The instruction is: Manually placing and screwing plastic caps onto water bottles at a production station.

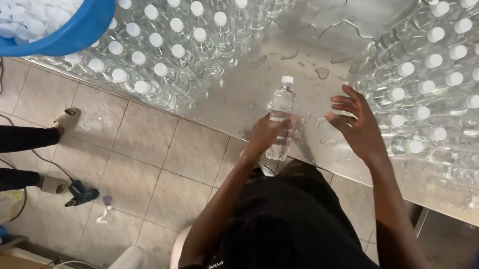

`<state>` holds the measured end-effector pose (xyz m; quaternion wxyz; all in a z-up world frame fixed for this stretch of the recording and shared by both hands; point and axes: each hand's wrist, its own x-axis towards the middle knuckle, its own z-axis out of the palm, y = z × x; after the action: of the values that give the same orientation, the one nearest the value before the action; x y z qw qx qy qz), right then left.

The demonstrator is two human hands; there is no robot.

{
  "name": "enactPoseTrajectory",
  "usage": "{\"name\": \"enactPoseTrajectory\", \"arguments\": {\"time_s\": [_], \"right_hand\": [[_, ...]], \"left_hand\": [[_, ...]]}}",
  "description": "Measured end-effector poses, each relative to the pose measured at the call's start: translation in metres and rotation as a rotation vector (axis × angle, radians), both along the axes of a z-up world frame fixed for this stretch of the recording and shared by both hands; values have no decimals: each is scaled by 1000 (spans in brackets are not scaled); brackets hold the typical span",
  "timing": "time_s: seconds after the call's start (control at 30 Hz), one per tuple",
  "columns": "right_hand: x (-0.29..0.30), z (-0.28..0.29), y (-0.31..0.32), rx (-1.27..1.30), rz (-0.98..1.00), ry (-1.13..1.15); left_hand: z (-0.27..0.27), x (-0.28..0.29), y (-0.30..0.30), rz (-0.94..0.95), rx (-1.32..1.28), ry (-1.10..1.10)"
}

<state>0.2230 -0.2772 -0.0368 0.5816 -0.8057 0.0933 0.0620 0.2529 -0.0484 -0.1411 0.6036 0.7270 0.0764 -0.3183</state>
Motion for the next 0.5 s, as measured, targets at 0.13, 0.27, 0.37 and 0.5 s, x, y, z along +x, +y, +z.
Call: {"name": "enactPoseTrajectory", "arguments": {"time_s": [0.13, 0.27, 0.37, 0.5], "right_hand": [[-14, 4, -7, -73, -17, 97], [-13, 15, 0, -116, -23, 190], [-2, 27, 6, -189, 51, 206], [22, 40, 11, -326, 252, 211]], "left_hand": [[-3, 0, 2, 53, -53, 73], [-23, 4, -2, 66, -107, 111], [-37, 8, -5, 68, -148, 155], [0, 10, -5, 56, -174, 156]]}}
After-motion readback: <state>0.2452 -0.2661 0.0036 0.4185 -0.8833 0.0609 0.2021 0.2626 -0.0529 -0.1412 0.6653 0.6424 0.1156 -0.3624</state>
